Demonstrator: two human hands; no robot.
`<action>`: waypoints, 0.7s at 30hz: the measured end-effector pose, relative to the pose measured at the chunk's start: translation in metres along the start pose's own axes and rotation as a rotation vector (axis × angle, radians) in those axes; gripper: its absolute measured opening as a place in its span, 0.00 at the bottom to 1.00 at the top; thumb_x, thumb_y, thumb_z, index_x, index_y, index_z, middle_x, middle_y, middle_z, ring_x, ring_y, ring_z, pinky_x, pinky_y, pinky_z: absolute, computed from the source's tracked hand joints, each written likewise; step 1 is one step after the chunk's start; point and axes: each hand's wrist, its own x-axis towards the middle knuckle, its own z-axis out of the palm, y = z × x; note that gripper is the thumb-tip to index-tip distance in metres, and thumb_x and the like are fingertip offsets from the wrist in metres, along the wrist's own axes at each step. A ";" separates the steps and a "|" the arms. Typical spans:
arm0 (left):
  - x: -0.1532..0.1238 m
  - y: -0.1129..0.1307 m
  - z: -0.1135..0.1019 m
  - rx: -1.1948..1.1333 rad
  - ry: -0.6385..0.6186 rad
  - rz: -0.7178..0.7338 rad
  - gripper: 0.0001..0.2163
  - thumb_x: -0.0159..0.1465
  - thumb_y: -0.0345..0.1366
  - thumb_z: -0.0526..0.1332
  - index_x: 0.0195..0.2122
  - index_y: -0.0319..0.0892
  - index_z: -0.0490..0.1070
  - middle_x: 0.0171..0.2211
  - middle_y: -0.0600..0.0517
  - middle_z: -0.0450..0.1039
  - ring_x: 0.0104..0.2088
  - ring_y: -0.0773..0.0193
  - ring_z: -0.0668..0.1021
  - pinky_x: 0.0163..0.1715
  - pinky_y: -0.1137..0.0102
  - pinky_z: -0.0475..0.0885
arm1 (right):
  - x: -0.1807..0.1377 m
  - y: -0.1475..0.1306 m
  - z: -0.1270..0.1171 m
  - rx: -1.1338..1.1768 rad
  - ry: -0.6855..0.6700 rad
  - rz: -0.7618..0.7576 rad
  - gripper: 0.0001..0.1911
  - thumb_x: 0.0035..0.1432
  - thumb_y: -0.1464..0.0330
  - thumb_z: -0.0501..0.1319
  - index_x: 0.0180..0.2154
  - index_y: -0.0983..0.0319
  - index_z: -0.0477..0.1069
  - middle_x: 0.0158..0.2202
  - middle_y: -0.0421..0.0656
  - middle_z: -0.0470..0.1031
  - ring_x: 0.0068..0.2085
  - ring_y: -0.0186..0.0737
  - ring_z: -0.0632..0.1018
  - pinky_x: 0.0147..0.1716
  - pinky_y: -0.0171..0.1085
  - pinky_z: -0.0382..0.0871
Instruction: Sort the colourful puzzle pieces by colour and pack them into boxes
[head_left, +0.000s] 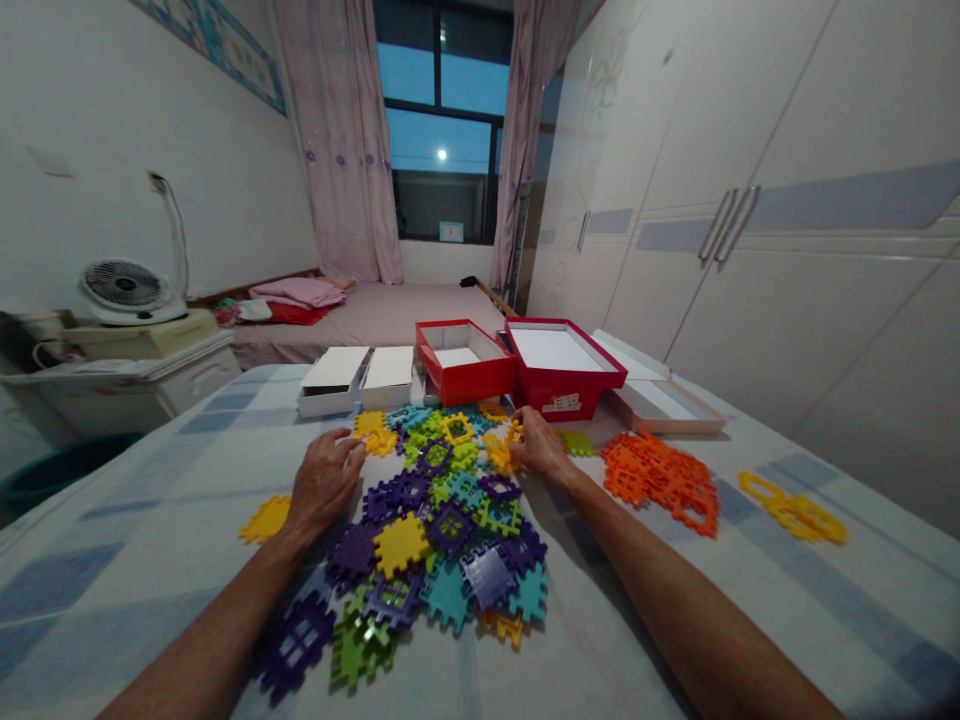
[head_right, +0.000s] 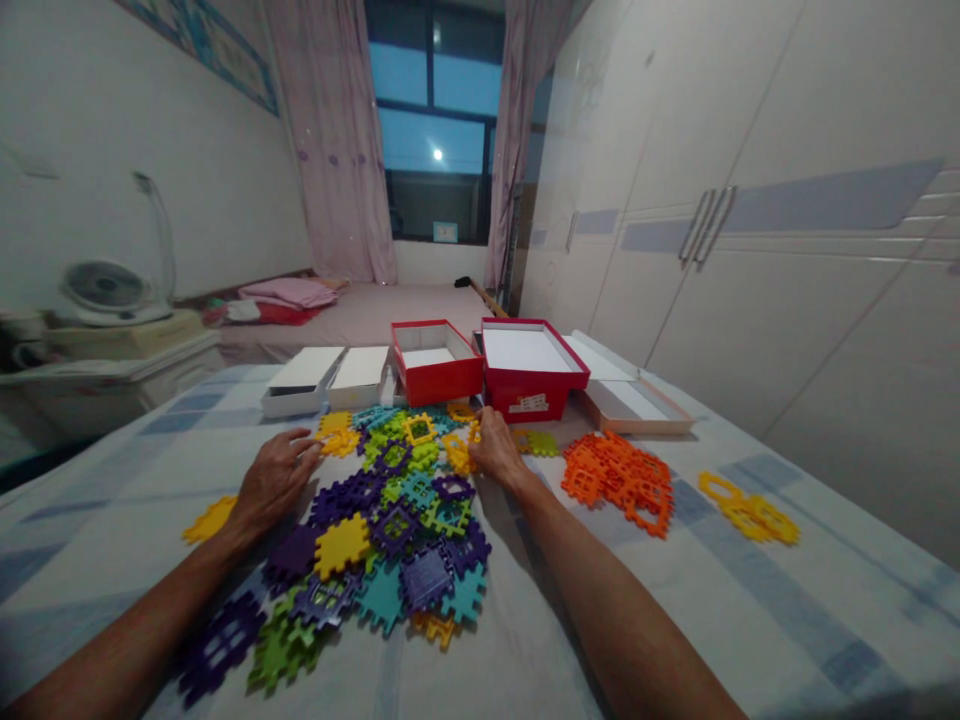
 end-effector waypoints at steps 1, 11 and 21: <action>0.000 0.000 0.000 0.000 -0.001 0.002 0.22 0.63 0.44 0.43 0.36 0.39 0.74 0.44 0.41 0.71 0.50 0.53 0.70 0.54 0.58 0.63 | 0.002 0.002 -0.004 0.019 0.020 0.021 0.20 0.46 0.75 0.58 0.44 0.63 0.66 0.38 0.47 0.70 0.40 0.42 0.72 0.40 0.37 0.64; 0.000 0.000 0.001 0.002 0.003 0.013 0.21 0.63 0.43 0.43 0.36 0.38 0.74 0.44 0.41 0.72 0.50 0.53 0.70 0.54 0.58 0.63 | -0.001 0.005 -0.020 0.090 -0.256 -0.018 0.10 0.51 0.72 0.54 0.36 0.65 0.70 0.33 0.43 0.75 0.34 0.37 0.73 0.33 0.33 0.65; 0.000 -0.005 0.005 0.031 0.022 0.037 0.22 0.64 0.43 0.44 0.36 0.37 0.75 0.44 0.40 0.72 0.49 0.52 0.71 0.53 0.57 0.64 | -0.005 0.006 -0.012 -0.019 -0.293 0.000 0.26 0.42 0.65 0.65 0.45 0.66 0.69 0.44 0.49 0.69 0.45 0.46 0.69 0.43 0.39 0.61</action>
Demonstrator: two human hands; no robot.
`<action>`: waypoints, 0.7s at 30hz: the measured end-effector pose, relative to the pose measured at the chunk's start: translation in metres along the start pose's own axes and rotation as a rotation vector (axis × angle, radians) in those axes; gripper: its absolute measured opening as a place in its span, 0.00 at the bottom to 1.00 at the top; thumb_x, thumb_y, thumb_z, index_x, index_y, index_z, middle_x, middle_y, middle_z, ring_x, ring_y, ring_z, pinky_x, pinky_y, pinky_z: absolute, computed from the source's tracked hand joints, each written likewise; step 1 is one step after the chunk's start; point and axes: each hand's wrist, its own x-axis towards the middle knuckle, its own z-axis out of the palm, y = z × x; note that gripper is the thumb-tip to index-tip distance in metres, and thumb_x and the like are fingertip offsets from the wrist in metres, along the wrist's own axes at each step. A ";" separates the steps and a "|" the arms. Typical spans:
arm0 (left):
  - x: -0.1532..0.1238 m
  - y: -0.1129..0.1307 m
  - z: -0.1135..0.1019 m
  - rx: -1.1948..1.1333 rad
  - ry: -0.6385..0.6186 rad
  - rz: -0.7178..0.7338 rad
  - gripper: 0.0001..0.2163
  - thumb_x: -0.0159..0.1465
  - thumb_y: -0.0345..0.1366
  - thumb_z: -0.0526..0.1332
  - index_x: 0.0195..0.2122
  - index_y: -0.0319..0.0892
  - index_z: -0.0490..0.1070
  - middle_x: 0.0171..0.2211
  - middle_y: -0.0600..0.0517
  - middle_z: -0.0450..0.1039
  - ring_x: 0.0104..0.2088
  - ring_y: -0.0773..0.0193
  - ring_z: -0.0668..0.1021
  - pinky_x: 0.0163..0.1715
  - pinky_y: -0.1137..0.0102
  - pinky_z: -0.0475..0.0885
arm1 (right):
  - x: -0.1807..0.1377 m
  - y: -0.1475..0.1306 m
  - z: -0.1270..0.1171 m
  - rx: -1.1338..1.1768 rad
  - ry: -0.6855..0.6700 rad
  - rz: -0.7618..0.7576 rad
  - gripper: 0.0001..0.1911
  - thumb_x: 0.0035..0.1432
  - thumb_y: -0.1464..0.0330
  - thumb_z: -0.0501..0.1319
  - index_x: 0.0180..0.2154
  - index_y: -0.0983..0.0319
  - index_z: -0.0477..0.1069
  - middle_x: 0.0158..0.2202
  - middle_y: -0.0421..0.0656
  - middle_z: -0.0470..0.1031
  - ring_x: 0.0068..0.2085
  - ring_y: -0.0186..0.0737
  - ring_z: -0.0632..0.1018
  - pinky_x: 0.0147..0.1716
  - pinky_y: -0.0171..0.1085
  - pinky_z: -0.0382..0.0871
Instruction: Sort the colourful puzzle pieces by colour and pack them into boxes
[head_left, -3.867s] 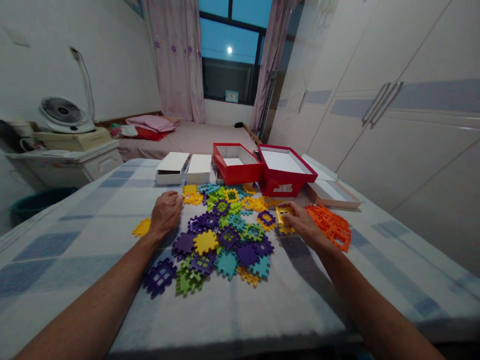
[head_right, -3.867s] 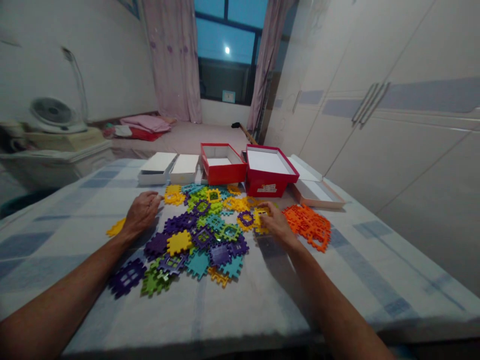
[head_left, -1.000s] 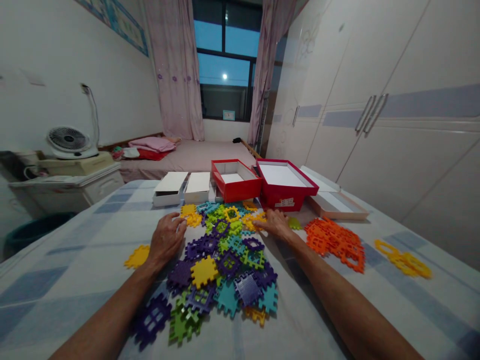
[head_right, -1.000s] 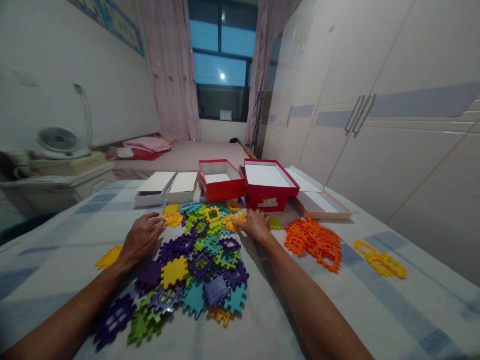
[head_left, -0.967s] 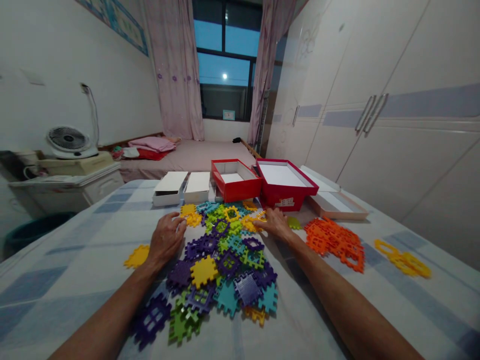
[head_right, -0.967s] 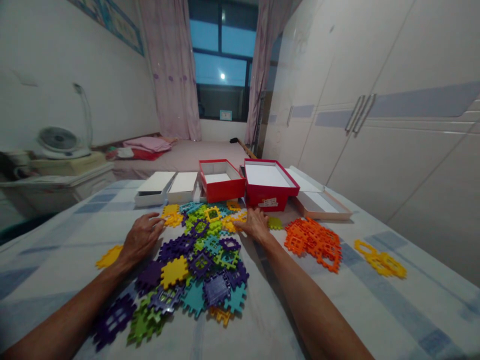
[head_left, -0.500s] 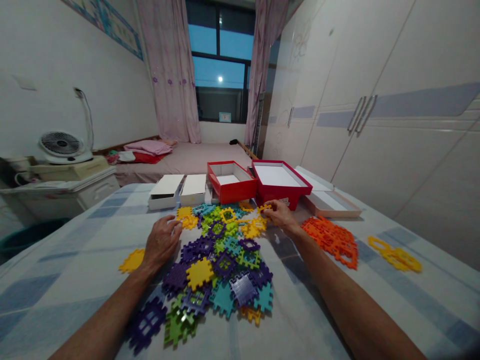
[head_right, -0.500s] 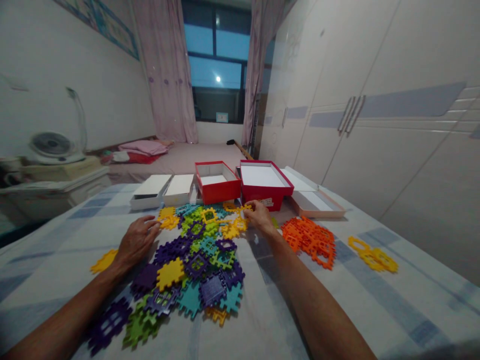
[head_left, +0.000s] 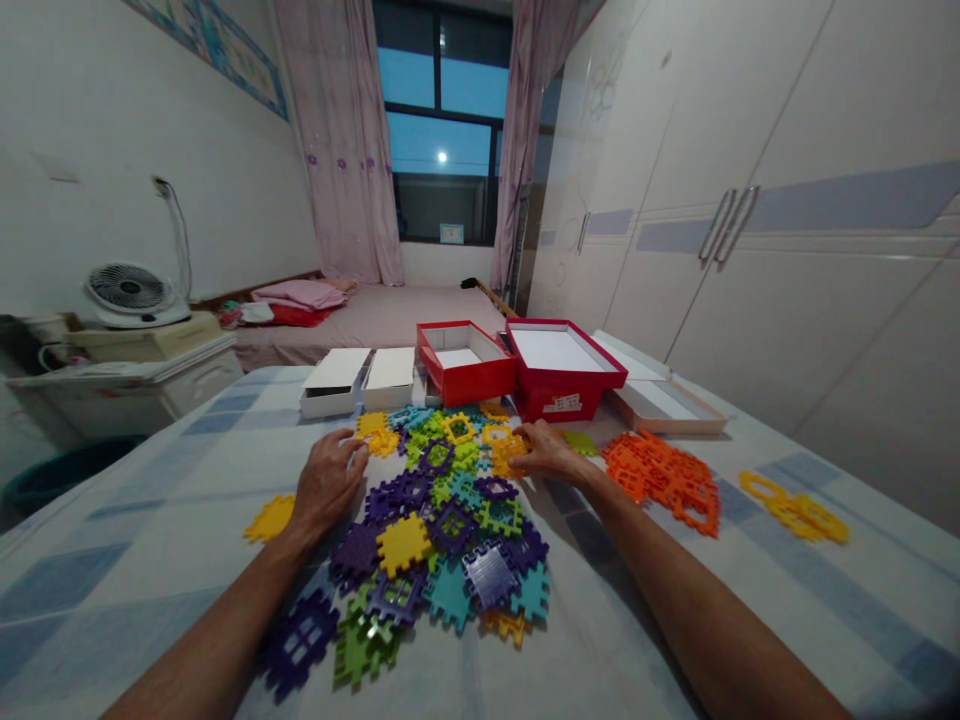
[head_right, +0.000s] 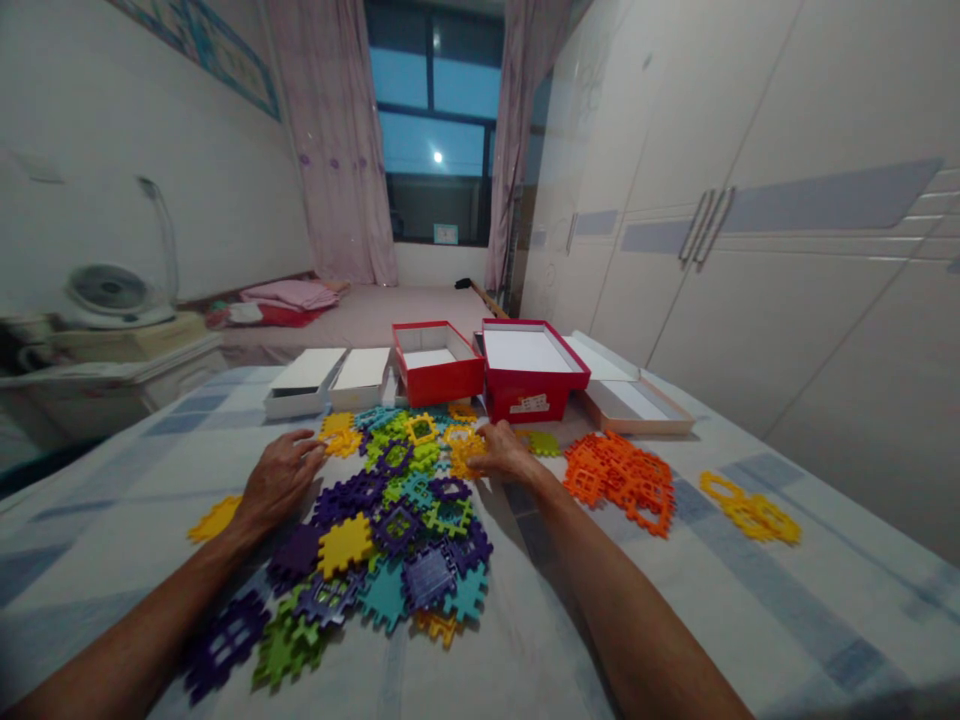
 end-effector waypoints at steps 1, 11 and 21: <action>0.000 0.000 0.000 0.001 -0.001 0.001 0.22 0.64 0.43 0.44 0.36 0.36 0.75 0.44 0.40 0.72 0.49 0.52 0.71 0.53 0.58 0.64 | 0.000 0.000 0.000 0.036 -0.005 -0.007 0.23 0.42 0.67 0.65 0.44 0.66 0.70 0.41 0.47 0.71 0.43 0.44 0.70 0.41 0.38 0.62; 0.000 0.005 -0.001 0.002 0.000 0.000 0.18 0.63 0.41 0.46 0.36 0.39 0.75 0.44 0.43 0.72 0.49 0.55 0.71 0.53 0.59 0.65 | 0.003 0.006 -0.010 0.601 0.042 -0.065 0.14 0.47 0.63 0.59 0.36 0.64 0.67 0.33 0.44 0.74 0.30 0.36 0.74 0.29 0.34 0.67; 0.000 0.005 -0.002 -0.020 -0.045 -0.011 0.20 0.63 0.41 0.45 0.37 0.37 0.75 0.45 0.41 0.72 0.50 0.53 0.71 0.54 0.58 0.64 | 0.024 -0.004 0.031 0.319 0.272 0.063 0.15 0.45 0.67 0.61 0.37 0.61 0.64 0.33 0.44 0.73 0.36 0.44 0.73 0.37 0.40 0.64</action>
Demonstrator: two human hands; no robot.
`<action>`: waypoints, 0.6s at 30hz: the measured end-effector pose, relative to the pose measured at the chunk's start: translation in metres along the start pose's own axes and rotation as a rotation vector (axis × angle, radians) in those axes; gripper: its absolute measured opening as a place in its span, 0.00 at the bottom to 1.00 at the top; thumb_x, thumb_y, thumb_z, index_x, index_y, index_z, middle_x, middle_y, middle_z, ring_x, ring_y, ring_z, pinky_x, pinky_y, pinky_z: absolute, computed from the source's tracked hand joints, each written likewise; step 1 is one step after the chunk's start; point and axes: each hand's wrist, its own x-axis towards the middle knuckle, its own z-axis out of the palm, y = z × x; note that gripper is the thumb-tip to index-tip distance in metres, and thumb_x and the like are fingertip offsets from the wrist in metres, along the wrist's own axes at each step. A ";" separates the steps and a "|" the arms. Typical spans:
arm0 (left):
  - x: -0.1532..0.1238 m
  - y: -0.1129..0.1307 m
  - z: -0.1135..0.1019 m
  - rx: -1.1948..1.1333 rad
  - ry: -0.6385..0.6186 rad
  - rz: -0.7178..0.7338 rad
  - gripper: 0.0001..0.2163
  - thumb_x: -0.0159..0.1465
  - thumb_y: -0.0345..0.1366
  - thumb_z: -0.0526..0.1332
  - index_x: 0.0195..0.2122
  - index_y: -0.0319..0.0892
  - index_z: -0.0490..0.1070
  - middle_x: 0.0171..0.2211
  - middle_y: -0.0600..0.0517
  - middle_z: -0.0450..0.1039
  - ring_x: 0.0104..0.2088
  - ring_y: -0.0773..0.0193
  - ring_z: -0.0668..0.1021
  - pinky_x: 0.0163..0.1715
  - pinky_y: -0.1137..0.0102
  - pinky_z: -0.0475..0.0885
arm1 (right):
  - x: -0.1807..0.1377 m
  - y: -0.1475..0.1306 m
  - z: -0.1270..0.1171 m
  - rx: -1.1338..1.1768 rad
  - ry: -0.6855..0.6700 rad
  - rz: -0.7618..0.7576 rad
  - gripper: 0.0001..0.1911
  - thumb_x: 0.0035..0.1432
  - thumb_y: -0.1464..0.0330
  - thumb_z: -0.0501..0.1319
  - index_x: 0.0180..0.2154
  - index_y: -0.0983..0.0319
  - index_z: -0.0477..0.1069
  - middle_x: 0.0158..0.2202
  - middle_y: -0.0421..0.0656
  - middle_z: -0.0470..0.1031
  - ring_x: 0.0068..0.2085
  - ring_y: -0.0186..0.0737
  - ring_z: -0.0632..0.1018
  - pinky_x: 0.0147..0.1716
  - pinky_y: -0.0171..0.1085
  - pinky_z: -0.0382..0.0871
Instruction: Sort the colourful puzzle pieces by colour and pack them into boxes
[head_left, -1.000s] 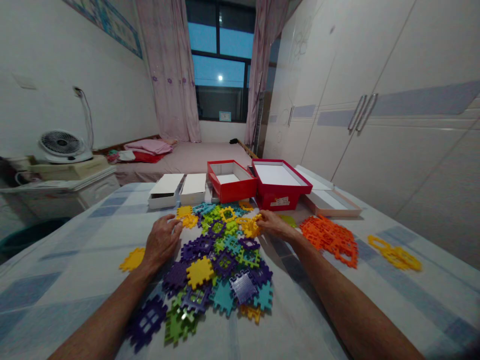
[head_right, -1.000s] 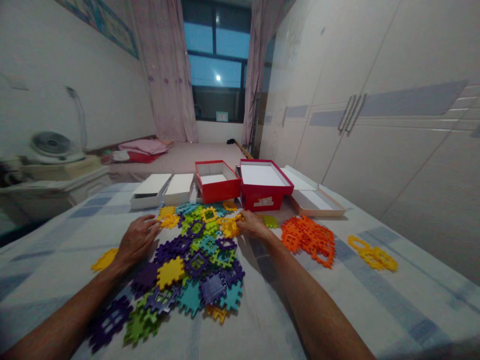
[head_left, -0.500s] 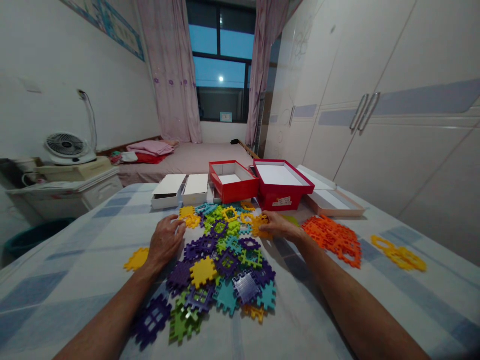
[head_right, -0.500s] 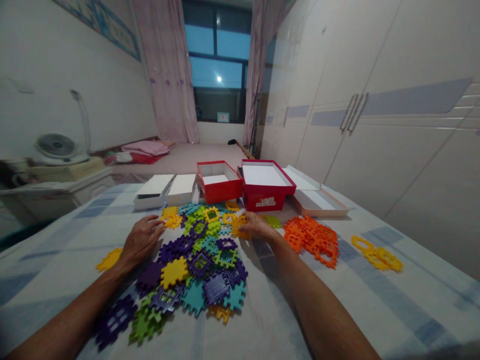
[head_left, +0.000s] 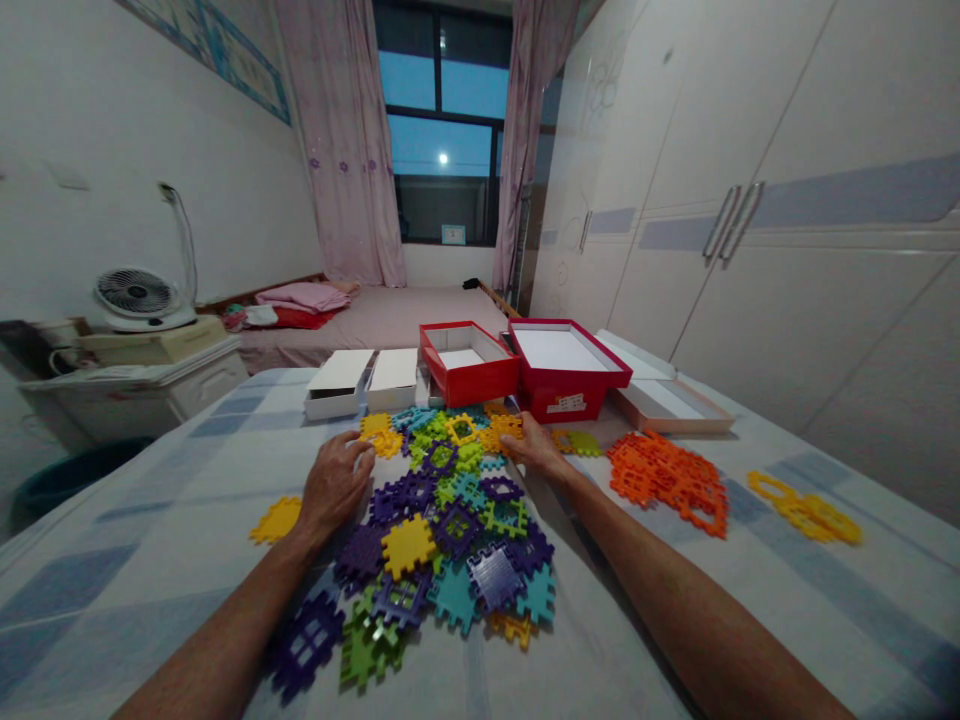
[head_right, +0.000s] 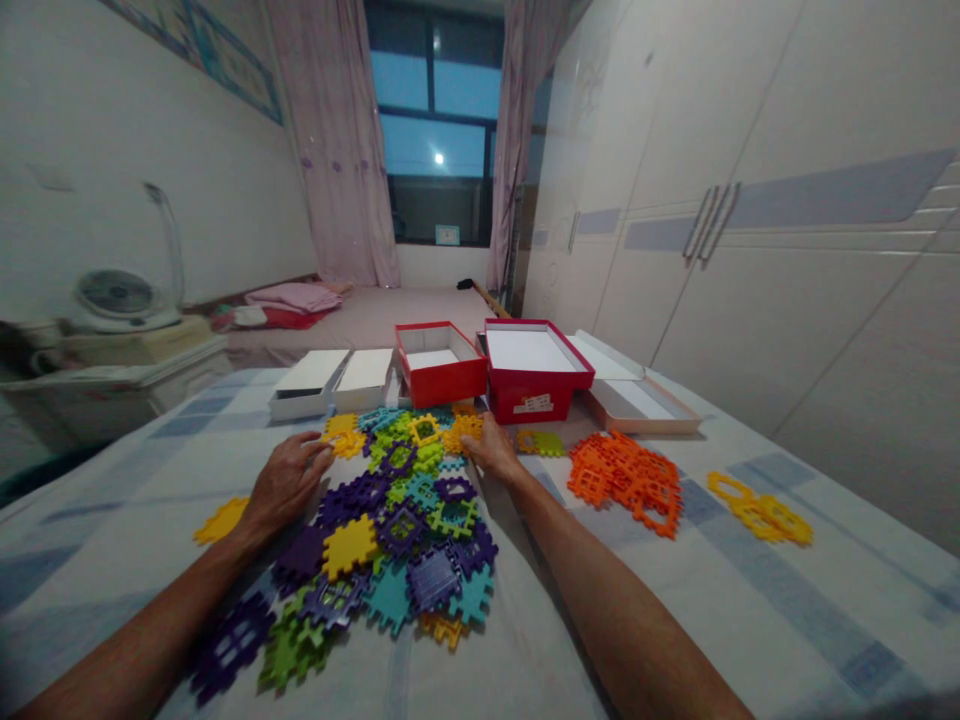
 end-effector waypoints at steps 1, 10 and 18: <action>0.000 0.000 0.000 0.000 -0.008 -0.002 0.20 0.63 0.41 0.45 0.37 0.37 0.75 0.45 0.41 0.71 0.50 0.53 0.71 0.54 0.58 0.64 | -0.001 -0.001 0.000 -0.012 0.000 -0.010 0.16 0.44 0.67 0.61 0.38 0.61 0.63 0.33 0.44 0.72 0.36 0.43 0.73 0.37 0.40 0.64; 0.001 -0.002 -0.002 0.006 -0.046 -0.016 0.23 0.62 0.44 0.43 0.37 0.37 0.75 0.46 0.40 0.71 0.50 0.53 0.71 0.54 0.58 0.63 | -0.016 -0.014 -0.025 0.180 0.016 -0.057 0.17 0.43 0.67 0.59 0.38 0.61 0.62 0.33 0.40 0.71 0.34 0.38 0.73 0.33 0.37 0.68; 0.005 -0.021 0.011 0.020 -0.064 0.084 0.20 0.60 0.48 0.42 0.34 0.43 0.70 0.41 0.43 0.74 0.48 0.50 0.72 0.52 0.53 0.65 | -0.068 0.046 -0.180 0.089 0.341 0.114 0.18 0.48 0.64 0.60 0.42 0.64 0.66 0.38 0.47 0.76 0.35 0.38 0.77 0.34 0.37 0.72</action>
